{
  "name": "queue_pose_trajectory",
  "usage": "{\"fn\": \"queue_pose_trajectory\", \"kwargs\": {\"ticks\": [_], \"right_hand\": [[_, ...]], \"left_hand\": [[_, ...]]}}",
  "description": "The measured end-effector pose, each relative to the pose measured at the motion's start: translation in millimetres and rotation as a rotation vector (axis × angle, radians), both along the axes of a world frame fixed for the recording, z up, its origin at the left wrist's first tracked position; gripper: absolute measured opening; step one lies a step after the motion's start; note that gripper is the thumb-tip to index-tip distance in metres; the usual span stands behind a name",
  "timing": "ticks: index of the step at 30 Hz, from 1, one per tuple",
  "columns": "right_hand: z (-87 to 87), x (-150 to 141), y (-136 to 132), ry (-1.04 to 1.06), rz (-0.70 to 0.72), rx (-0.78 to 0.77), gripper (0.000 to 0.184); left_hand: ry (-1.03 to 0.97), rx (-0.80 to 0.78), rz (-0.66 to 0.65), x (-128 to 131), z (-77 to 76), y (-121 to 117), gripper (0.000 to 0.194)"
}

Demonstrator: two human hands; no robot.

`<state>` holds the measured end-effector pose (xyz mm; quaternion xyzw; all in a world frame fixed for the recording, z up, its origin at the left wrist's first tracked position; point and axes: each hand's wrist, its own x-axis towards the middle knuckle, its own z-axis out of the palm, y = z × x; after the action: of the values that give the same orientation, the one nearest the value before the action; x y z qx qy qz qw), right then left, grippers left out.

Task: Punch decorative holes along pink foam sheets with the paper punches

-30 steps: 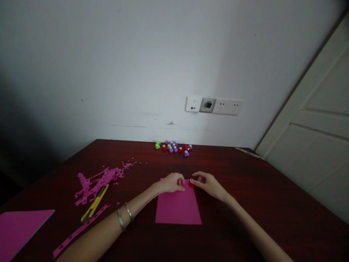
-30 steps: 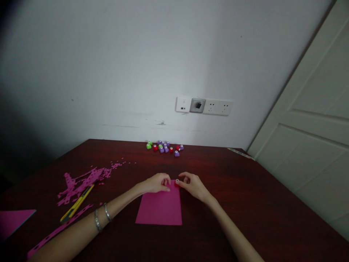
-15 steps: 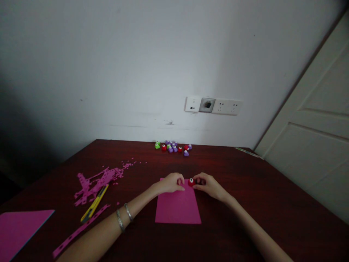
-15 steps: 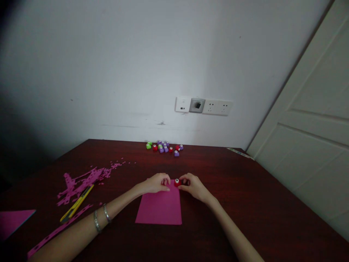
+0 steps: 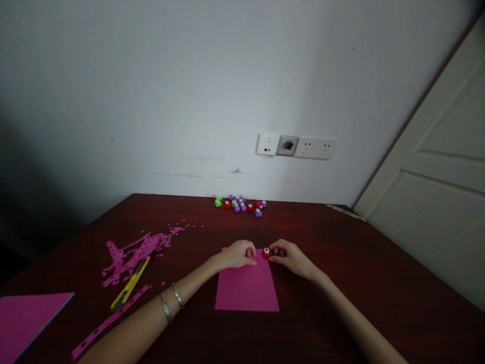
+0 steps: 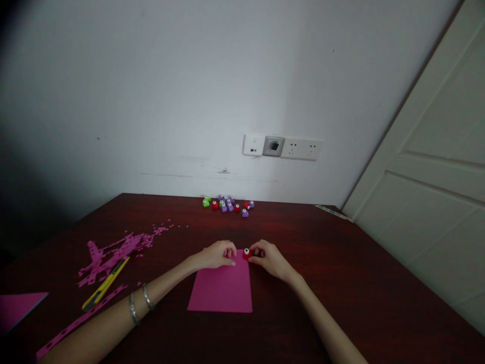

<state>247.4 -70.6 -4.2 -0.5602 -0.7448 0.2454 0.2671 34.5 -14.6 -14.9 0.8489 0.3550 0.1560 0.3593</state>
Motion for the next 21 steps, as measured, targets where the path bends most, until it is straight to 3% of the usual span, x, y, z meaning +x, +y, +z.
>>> {"fn": "queue_pose_trajectory", "kwargs": {"ticks": [10,13,16,18,21], "right_hand": [[1.0,-1.7,-1.8,0.083,-0.003,-0.048,0.019],[3.4,-3.1,-2.5,0.082,0.007,-0.007,0.018],[4.8,-4.1,-2.8,0.085,0.011,0.023,0.017],[4.8,-4.5,-2.9,0.1,0.002,0.024,0.017],[3.6,-4.7,-3.3,0.134,-0.026,0.004,0.02]], "left_hand": [[-0.072,-0.043,-0.036,-1.1,8.5,-0.7,0.022],[-0.169,-0.042,0.06,-0.8,13.0,2.9,0.019],[-0.188,0.109,0.182,-2.6,14.0,10.0,0.017],[-0.162,0.172,0.194,-5.0,12.8,14.9,0.019],[-0.107,0.126,0.166,-8.4,10.9,19.1,0.024]]}}
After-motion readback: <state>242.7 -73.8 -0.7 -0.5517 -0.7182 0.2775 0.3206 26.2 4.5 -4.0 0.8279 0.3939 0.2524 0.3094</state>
